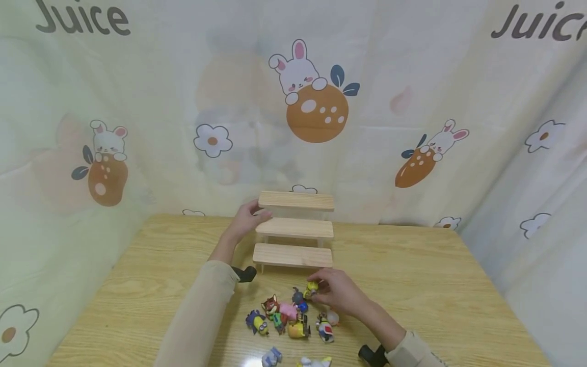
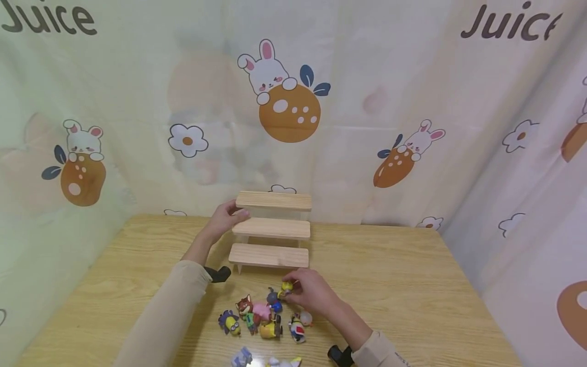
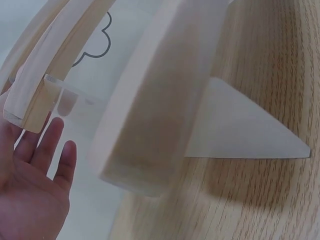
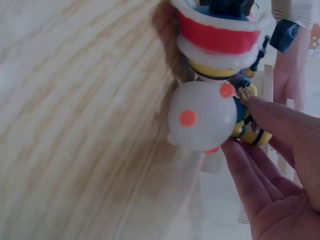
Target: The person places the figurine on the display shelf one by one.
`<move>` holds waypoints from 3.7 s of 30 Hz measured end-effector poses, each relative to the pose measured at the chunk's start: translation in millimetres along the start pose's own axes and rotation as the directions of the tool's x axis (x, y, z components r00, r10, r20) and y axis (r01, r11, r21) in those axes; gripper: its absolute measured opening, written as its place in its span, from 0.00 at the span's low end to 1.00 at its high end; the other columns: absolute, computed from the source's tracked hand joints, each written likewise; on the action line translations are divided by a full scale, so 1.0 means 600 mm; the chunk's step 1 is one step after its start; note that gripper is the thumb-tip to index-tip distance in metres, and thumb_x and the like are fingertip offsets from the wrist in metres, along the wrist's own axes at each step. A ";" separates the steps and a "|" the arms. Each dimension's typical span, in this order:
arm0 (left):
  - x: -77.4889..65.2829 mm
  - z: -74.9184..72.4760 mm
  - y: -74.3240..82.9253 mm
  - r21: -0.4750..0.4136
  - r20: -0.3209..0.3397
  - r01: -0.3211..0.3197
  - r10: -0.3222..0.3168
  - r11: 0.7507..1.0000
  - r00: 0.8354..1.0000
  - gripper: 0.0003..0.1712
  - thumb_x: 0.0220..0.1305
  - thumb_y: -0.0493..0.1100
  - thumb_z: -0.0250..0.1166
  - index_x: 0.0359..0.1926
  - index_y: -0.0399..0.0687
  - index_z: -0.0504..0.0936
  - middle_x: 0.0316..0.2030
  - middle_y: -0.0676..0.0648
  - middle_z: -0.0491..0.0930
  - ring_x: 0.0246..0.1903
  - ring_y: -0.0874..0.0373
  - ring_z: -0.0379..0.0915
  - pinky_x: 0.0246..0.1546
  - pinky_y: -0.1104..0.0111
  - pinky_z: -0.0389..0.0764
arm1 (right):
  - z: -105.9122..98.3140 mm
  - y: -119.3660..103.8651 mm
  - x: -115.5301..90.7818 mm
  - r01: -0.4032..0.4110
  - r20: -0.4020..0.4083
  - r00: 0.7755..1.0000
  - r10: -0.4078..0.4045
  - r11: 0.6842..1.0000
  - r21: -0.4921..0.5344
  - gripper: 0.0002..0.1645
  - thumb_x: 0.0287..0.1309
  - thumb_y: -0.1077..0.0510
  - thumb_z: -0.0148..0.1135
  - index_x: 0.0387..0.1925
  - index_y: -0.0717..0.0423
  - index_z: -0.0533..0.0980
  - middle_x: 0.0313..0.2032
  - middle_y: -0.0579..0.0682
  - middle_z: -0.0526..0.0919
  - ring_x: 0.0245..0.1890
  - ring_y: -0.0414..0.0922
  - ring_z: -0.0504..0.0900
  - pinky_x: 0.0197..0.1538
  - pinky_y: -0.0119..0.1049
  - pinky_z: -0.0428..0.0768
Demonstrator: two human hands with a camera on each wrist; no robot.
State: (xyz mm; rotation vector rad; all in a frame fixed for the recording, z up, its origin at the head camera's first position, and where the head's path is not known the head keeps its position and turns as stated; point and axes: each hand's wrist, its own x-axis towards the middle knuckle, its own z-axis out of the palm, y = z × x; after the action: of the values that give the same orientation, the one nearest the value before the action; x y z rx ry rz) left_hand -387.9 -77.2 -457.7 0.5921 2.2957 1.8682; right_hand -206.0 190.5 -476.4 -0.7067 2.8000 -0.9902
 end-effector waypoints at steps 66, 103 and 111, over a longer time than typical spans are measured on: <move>-0.006 0.016 -0.016 -0.201 -0.004 -0.053 0.054 0.978 0.999 0.26 0.66 0.45 0.60 0.64 0.47 0.70 0.61 0.41 0.72 0.61 0.44 0.69 0.63 0.55 0.70 | -0.150 -0.134 0.264 -0.048 -0.299 0.954 0.026 0.997 -0.068 0.27 0.54 0.54 0.68 0.55 0.58 0.76 0.47 0.51 0.83 0.44 0.45 0.84 0.44 0.33 0.84; -0.009 0.018 -0.034 -0.162 -0.053 0.013 -0.022 0.987 0.998 0.26 0.66 0.49 0.59 0.64 0.56 0.70 0.64 0.46 0.69 0.66 0.44 0.60 0.66 0.42 0.59 | -0.131 -0.139 0.311 -0.007 -0.236 0.972 -0.016 0.995 -0.097 0.26 0.55 0.58 0.68 0.56 0.61 0.75 0.48 0.54 0.81 0.46 0.45 0.84 0.48 0.31 0.82; -0.002 0.018 -0.031 -0.179 -0.056 0.026 -0.036 0.983 0.998 0.27 0.66 0.50 0.60 0.65 0.56 0.69 0.66 0.46 0.67 0.68 0.43 0.57 0.66 0.41 0.57 | -0.131 -0.140 0.313 -0.006 -0.249 0.968 -0.026 0.992 -0.126 0.25 0.56 0.57 0.67 0.56 0.59 0.76 0.47 0.52 0.80 0.45 0.44 0.84 0.47 0.29 0.82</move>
State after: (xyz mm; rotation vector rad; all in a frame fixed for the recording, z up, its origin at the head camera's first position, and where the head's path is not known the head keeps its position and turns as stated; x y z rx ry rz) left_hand -387.3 -70.7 -478.3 0.4809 2.1267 2.0741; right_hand -358.2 93.2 -350.0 -0.6517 3.1035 -0.9738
